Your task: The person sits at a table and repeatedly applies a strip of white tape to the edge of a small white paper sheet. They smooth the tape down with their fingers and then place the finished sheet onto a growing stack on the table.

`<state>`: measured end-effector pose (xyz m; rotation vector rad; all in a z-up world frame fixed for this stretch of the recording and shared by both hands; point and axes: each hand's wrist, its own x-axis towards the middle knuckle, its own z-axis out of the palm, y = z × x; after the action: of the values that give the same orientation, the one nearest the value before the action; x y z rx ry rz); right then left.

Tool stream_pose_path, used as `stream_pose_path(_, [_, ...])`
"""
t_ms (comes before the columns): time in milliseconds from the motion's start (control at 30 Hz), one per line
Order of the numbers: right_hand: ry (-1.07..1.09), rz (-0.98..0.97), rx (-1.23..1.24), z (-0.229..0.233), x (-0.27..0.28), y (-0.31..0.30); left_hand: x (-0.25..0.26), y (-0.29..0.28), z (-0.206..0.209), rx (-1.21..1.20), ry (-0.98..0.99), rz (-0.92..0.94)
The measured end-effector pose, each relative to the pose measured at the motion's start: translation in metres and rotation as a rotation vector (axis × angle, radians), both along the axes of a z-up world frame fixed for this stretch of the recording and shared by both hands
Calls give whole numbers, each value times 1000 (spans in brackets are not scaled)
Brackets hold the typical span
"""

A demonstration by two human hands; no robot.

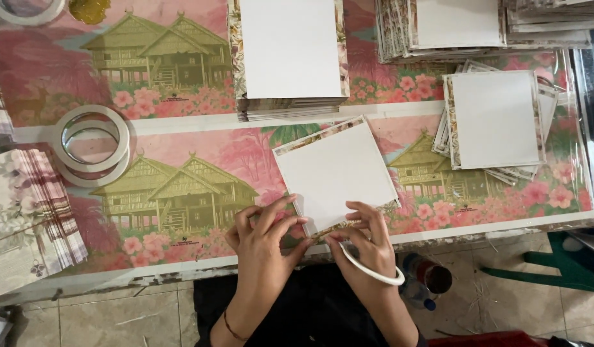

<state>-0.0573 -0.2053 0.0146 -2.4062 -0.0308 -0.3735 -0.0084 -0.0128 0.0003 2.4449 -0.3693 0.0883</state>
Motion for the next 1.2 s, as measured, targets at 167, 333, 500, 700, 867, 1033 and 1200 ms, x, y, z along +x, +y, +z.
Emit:
stream_pose_path(167, [37,-2,-48,-4,4,-2,0,-1,3,-25,120,4])
stream_pose_path(333, [51,32,-10,-8,4,-10,-3,-4,-3,-37,112,15])
stream_pose_path(500, [140,3,125,16,8,-43,-3,-5,5,-47,140,17])
stream_pose_path(700, [146,-198,43,27,10,-96,-2,-6,-1,2,183,14])
stream_pose_path(867, [85,-272,-12,9,9,-110,-1,-6,-1,41,238,24])
stream_pose_path(1033, [102,-290,-10,-1,11,-112,0,-5,1,19,267,14])
stream_pose_path(1200, [195,-320,-9,-4,11,-106,-2,-3,-4,26,226,22])
